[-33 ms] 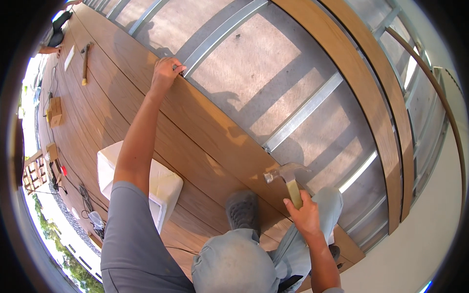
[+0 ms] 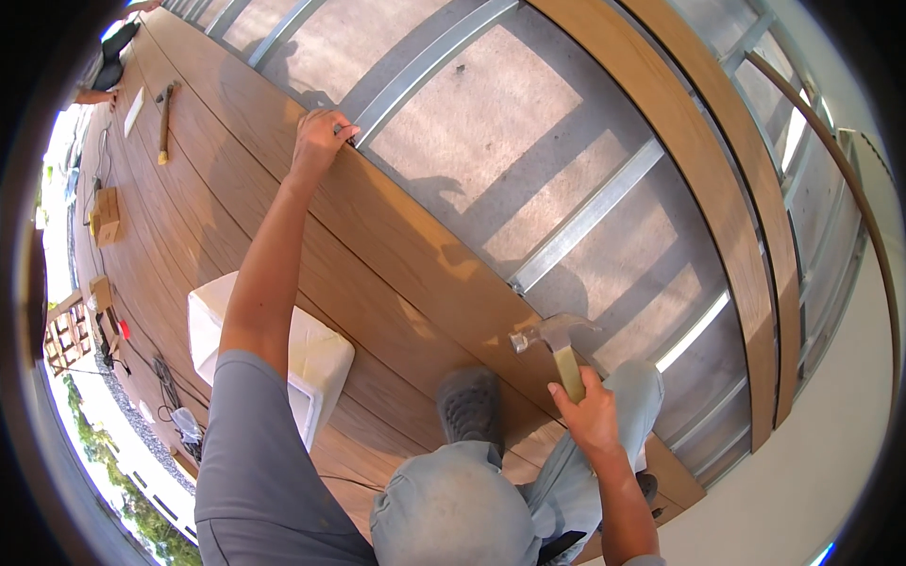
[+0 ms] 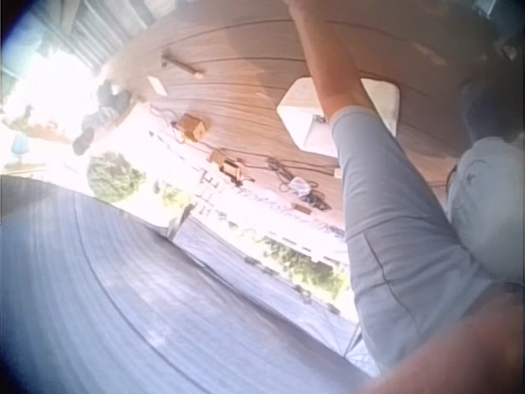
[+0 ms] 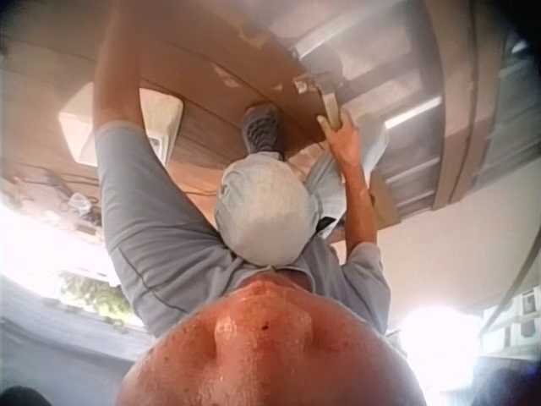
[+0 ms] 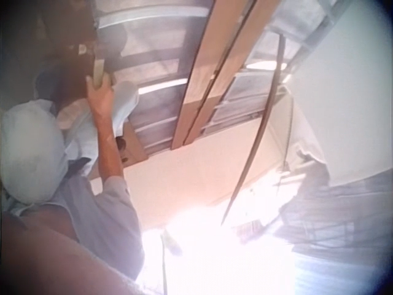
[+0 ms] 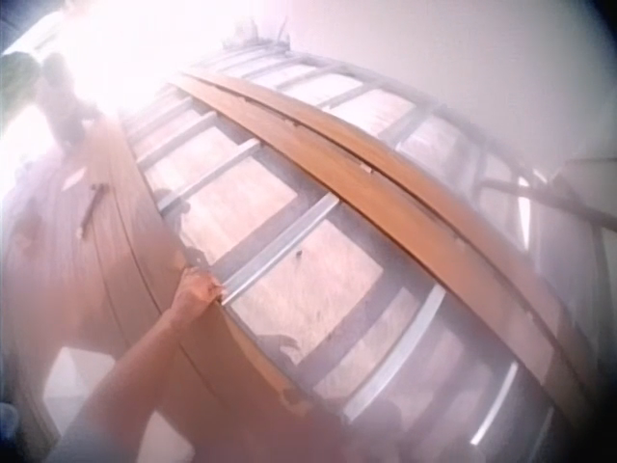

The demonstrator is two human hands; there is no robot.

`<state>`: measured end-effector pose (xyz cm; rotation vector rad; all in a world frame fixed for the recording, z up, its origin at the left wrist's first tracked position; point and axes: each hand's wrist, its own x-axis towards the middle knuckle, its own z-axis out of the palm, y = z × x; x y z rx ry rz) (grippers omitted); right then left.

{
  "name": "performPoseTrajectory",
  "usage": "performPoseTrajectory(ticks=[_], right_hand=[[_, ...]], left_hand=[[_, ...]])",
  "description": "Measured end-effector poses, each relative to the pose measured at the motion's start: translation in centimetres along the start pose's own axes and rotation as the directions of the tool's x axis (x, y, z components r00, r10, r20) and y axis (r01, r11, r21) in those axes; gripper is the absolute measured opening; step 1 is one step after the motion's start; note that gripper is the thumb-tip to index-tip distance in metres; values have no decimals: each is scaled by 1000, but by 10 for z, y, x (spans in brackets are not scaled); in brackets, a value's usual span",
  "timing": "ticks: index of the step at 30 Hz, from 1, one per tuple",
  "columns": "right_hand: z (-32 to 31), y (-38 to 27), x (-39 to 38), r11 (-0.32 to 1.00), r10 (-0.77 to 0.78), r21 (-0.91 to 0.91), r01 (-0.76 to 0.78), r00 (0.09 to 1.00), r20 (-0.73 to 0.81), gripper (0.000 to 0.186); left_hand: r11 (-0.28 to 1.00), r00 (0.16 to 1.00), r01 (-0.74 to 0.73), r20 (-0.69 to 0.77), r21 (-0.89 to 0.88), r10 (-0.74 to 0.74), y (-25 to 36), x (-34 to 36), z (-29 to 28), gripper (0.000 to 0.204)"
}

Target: The person installs decking boards onto a metal frame by inserting fastening clips by hand, tapping the boards with a hammer, and driving screws with a power drill.

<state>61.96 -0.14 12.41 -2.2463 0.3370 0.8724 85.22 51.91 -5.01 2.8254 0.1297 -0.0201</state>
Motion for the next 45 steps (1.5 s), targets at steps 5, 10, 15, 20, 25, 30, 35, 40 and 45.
performPoseTrajectory(ticks=[5,10,15,20,25,30,35,40,45], right_hand=[[1,-3,6,998,-15,-64,16,1000,16,36],[0,-45,52,990,42,132,-56,993,106,33],[4,-147,143,938,-231,317,137,932,281,30],[55,-246,239,918,-360,289,270,874,328,25],[115,-283,272,911,-387,8,412,849,358,22],[114,-289,277,928,-329,-35,370,862,387,24],[116,-288,282,945,-325,102,310,858,399,24],[126,-284,279,943,-321,52,328,860,396,27],[120,-280,276,934,-354,80,347,880,318,19]], left_hand=[[998,992,-26,127,59,18,3,4,-12,15],[996,998,-48,29,-75,50,-14,-5,-14,16],[999,893,18,-451,32,-2,-13,-44,6,26],[989,840,144,-530,14,-115,-21,-87,17,31],[988,831,150,-534,-47,-152,-23,-90,15,30],[986,823,151,-544,-68,-164,-22,-93,11,30],[988,817,149,-558,-35,-143,-20,-90,18,30],[988,806,149,-572,-47,-149,-21,-87,18,29],[987,797,157,-586,-37,-149,-21,-88,8,28]])
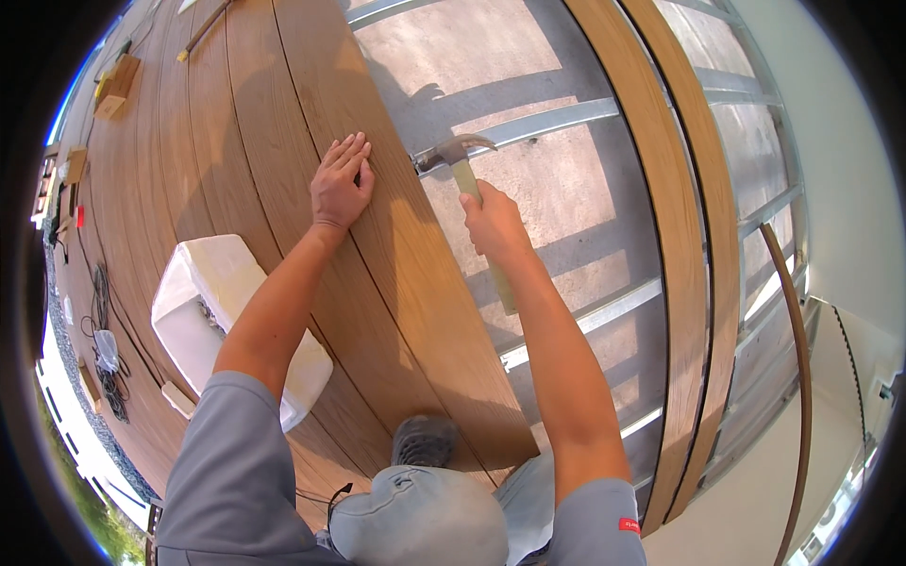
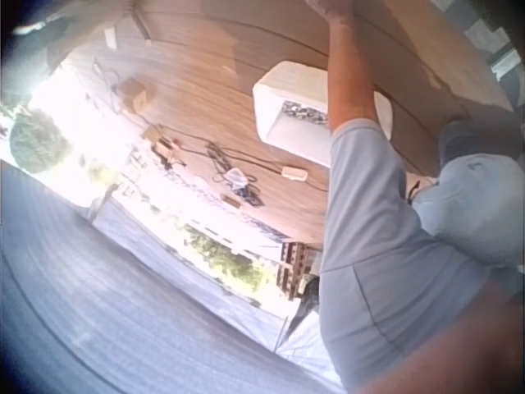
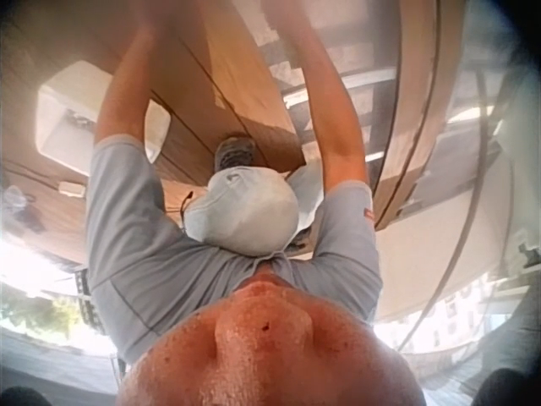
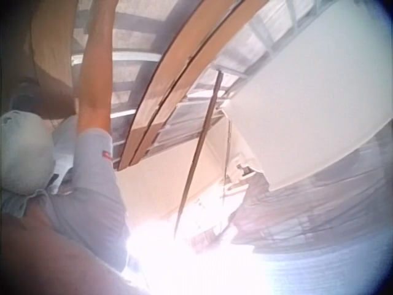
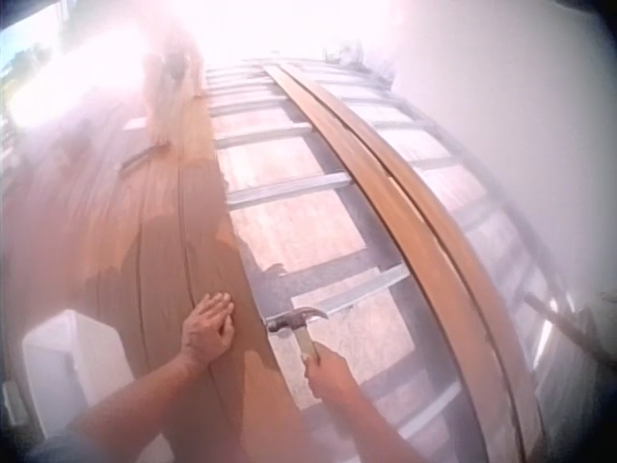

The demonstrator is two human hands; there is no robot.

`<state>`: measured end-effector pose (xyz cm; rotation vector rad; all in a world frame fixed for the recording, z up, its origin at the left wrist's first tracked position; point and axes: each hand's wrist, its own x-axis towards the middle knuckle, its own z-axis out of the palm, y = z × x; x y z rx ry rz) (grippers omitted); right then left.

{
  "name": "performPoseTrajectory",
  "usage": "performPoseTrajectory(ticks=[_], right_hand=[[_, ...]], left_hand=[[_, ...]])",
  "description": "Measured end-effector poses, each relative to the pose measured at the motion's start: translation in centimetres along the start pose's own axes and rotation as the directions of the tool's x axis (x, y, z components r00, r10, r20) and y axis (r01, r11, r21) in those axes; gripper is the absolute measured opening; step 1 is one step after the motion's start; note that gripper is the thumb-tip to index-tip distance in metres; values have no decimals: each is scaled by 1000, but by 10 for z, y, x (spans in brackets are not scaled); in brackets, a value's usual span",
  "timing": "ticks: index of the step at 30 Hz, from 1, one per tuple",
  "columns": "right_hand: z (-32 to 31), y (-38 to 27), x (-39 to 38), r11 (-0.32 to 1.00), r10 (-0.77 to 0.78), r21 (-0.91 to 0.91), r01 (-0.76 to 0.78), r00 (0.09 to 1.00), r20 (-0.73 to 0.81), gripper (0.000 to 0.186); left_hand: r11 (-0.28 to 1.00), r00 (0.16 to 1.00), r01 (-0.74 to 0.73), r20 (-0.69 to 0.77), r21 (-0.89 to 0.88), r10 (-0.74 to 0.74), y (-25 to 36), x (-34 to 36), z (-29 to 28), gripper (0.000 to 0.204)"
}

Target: The person installs decking boards onto a metal frame by inserting fastening clips by hand, tapping the boards with a hammer, and driving screws with a power drill.

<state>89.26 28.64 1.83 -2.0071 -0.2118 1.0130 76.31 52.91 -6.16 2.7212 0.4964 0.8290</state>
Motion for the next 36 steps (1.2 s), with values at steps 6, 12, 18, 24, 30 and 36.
performPoseTrajectory(ticks=[6,12,18,24,30,36], right_hand=[[-9,14,-37,997,61,45,-56,993,-106,35],[30,93,-143,989,-112,-121,85,965,-239,37],[82,160,-242,953,-164,-286,102,965,-205,39],[98,208,-269,943,-106,-331,24,967,-233,40],[96,206,-262,908,-74,-418,4,986,-152,41],[84,213,-268,887,-73,-460,-32,975,-208,38]], left_hand=[[999,1000,-1,10,-54,1,9,-9,11,28],[1000,1000,-17,-18,-14,17,5,-2,0,27],[999,999,-51,-20,8,51,5,0,9,26],[996,992,-67,108,63,60,6,-12,4,35],[969,867,-170,495,177,62,8,-21,-49,48],[875,692,351,722,-335,-1,39,4,-228,37]])
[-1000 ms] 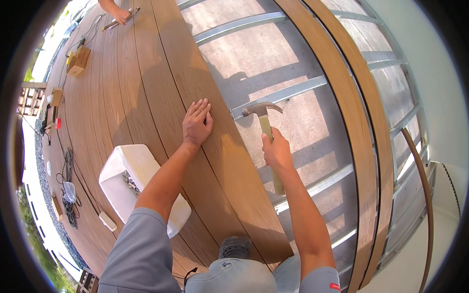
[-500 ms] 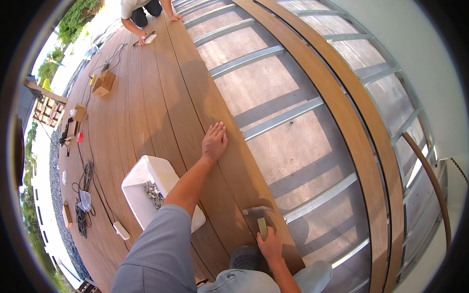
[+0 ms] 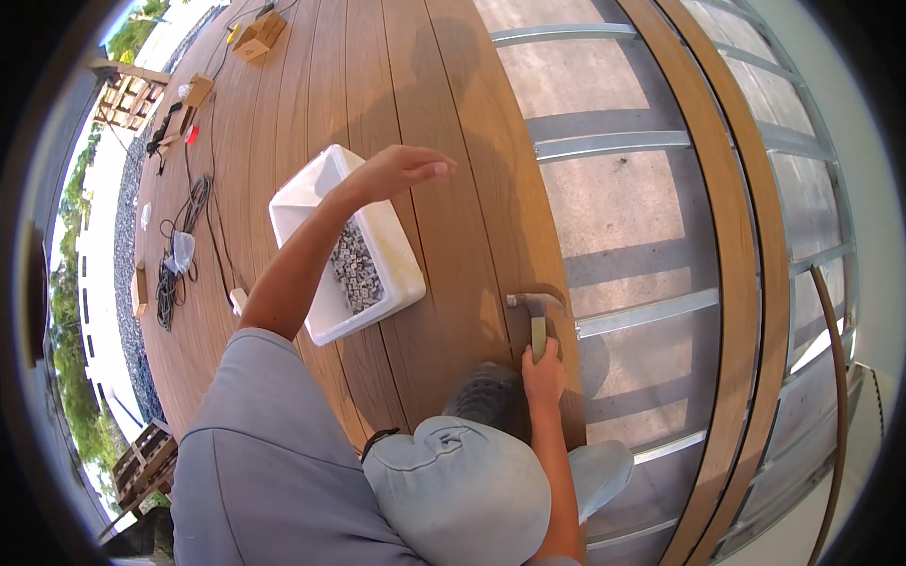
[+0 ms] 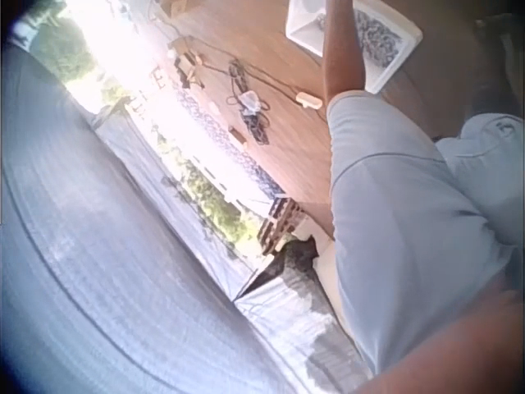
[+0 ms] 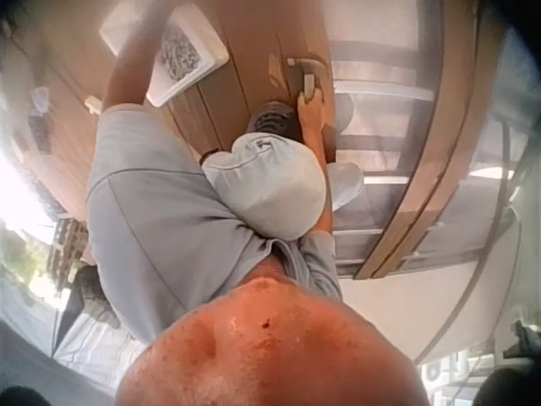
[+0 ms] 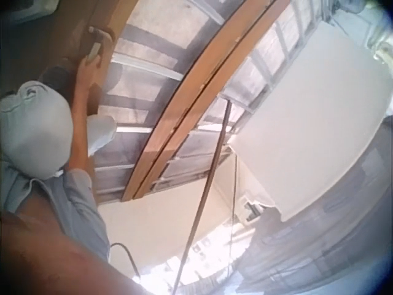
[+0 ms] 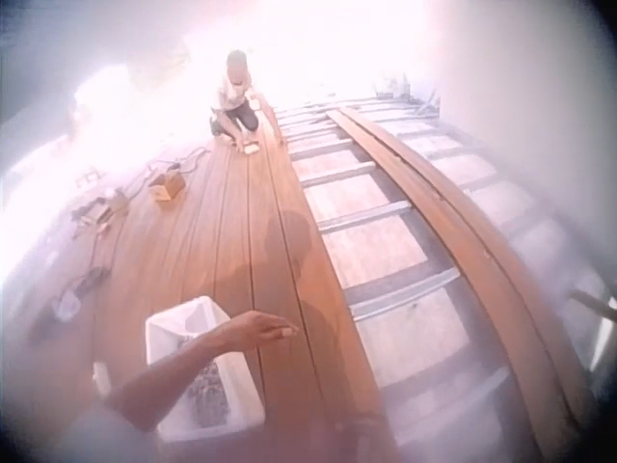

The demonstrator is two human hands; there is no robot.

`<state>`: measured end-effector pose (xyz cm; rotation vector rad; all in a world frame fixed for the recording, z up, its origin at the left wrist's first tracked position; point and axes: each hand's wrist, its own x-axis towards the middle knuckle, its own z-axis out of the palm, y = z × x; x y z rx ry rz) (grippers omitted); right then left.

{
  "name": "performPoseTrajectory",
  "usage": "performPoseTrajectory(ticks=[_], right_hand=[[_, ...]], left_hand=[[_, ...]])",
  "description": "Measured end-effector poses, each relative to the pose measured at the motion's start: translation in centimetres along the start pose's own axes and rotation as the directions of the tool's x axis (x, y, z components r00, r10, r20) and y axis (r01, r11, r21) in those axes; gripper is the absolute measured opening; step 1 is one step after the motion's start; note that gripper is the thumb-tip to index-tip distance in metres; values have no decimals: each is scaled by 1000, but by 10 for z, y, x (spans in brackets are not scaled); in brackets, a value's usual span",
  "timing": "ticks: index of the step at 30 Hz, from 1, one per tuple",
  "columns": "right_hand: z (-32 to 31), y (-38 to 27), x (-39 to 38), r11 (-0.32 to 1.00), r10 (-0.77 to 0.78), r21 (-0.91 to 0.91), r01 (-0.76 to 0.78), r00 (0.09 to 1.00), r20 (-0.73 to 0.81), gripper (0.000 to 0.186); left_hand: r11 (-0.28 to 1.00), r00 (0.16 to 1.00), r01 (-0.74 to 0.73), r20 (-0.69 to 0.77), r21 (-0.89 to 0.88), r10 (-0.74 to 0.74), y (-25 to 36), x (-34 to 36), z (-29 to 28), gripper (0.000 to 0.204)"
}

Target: The person installs decking boards onto a metal frame by inserting fastening clips by hand, tapping the boards with a hammer, and driving screws with a power drill.

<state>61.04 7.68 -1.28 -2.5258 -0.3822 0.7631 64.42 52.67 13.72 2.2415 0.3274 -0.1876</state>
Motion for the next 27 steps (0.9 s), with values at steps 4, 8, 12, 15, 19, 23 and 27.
performPoseTrajectory(ticks=[4,8,12,15,19,23,27], right_hand=[[16,-11,8,995,-56,84,60,997,-51,36],[9,-10,5,992,-39,116,44,998,-41,35],[11,-8,6,990,-66,119,72,996,-59,36],[8,-5,5,991,-11,130,11,1000,-4,37],[6,-9,6,988,51,144,-54,998,23,38],[5,-11,4,991,50,125,-51,999,15,38],[4,-7,5,990,62,123,-65,998,32,39]], left_hand=[[953,707,292,-652,-83,-273,-56,-95,-66,31],[854,811,517,-349,54,-469,-112,-148,-45,24],[819,856,502,-289,276,-428,-155,-160,13,28],[825,887,450,-277,342,-369,-168,-157,30,31],[796,887,459,-255,394,-386,-177,-150,28,26],[814,884,464,-231,349,-406,-176,-157,20,21],[853,870,466,-296,233,-394,-163,-163,19,20]])
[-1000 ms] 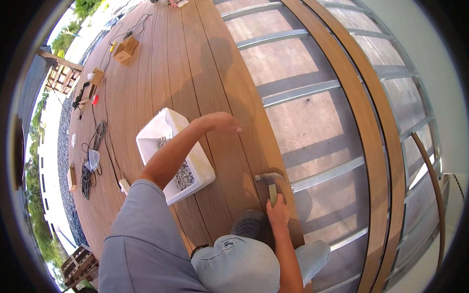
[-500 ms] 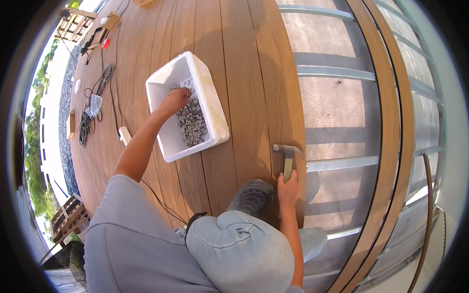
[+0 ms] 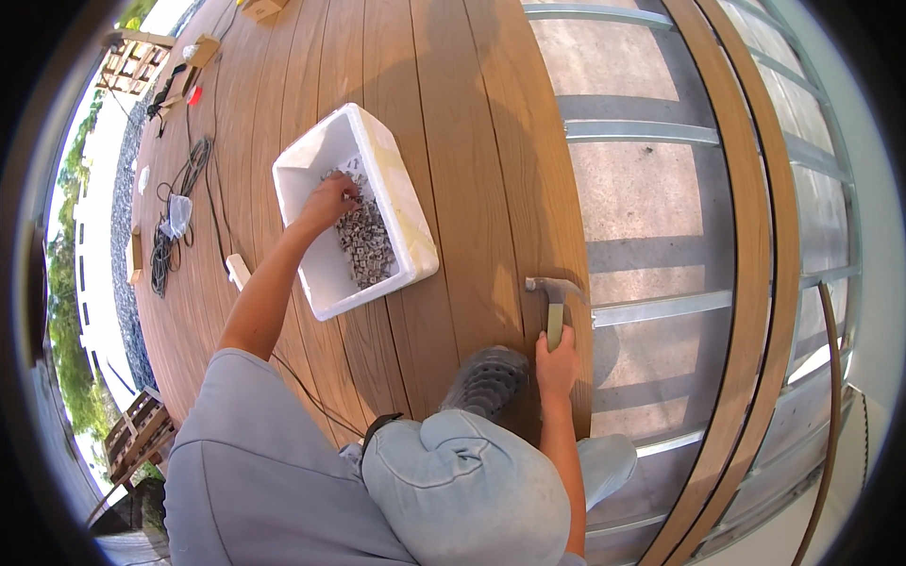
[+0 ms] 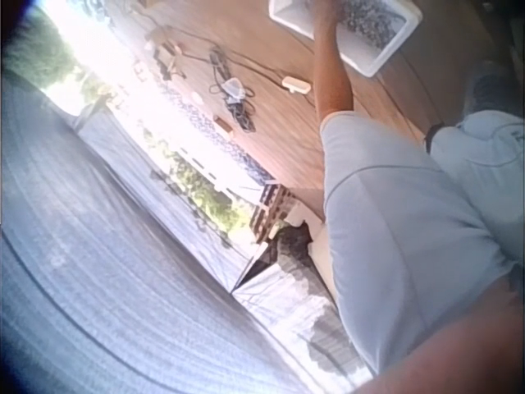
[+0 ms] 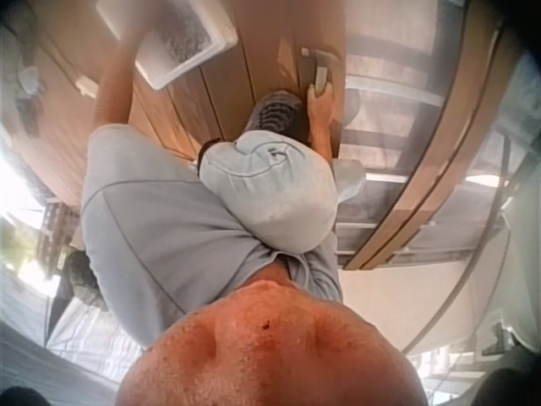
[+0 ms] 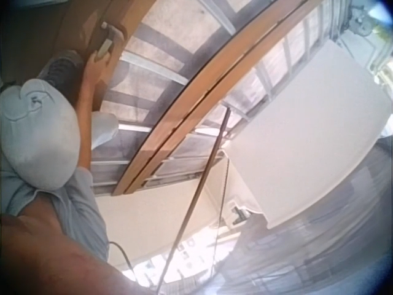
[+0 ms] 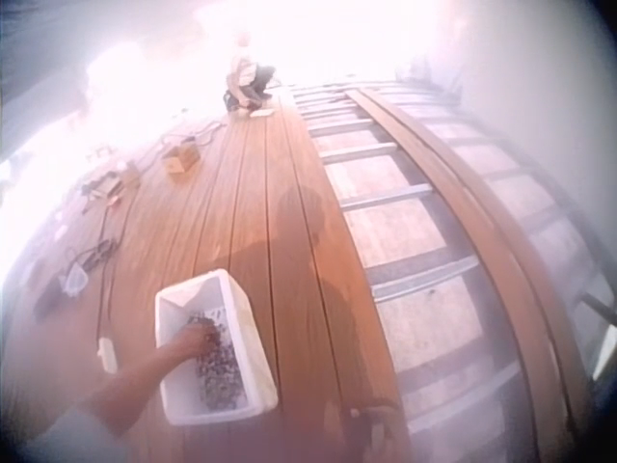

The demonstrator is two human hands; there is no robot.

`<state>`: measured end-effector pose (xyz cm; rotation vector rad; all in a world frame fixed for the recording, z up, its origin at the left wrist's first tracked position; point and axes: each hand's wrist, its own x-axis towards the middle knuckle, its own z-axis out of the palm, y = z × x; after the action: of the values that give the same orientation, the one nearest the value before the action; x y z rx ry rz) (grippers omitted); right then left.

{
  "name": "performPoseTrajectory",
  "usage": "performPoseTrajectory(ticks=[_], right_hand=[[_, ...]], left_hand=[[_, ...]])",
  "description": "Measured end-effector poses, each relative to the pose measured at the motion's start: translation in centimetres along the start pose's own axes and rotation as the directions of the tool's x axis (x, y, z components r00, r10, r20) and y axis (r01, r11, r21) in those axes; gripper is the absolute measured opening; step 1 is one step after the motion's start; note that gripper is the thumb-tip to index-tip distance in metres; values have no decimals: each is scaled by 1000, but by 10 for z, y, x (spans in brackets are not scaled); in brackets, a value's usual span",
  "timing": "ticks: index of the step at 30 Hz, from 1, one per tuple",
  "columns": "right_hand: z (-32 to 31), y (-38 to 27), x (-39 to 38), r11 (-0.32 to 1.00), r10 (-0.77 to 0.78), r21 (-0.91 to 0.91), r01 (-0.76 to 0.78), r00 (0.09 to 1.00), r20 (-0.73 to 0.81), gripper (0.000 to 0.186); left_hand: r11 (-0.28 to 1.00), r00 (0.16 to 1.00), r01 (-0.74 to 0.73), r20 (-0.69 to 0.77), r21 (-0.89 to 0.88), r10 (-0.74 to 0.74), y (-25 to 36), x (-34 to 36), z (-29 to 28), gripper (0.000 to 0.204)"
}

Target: The person installs decking boards onto a metal frame by inserting fastening clips by hand, tapping the boards with a hammer, and driving screws with a power drill.

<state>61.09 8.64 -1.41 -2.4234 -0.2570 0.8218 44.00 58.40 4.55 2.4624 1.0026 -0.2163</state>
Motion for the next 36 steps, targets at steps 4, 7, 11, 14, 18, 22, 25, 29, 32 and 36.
performPoseTrajectory(ticks=[4,7,11,14,18,22,25,29,32,36], right_hand=[[5,-2,-1,1000,8,-3,-8,1000,1,39],[6,-3,-1,1000,14,18,-14,1000,-8,38],[6,-5,0,999,7,50,-7,1000,1,38],[-2,9,3,1000,-1,13,2,999,-49,36],[9,-2,-3,996,-71,-64,64,991,-113,34],[12,3,-1,994,-95,-59,88,989,-118,33],[12,8,0,991,-84,-109,72,990,-111,34],[13,-3,-3,993,-66,-106,54,991,-113,34],[13,2,-2,992,-60,-121,46,992,-114,33],[9,7,3,994,-50,-99,41,994,-99,37]], left_hand=[[1000,999,12,-36,-1,-12,0,-9,-9,21],[992,997,76,8,-104,-76,7,-14,-17,20],[835,986,165,86,-525,-141,-5,-13,-23,19],[413,963,235,153,-880,-222,47,-22,-22,18],[626,906,-171,-371,-761,-202,114,-58,-41,13],[799,882,-441,-360,-408,303,214,-95,7,13],[817,923,-385,-163,-430,349,227,-108,62,15],[883,872,-465,-212,-71,442,198,-106,92,17],[886,869,-464,-191,3,456,182,-102,86,17],[908,874,-382,-252,171,415,140,-72,66,16]])
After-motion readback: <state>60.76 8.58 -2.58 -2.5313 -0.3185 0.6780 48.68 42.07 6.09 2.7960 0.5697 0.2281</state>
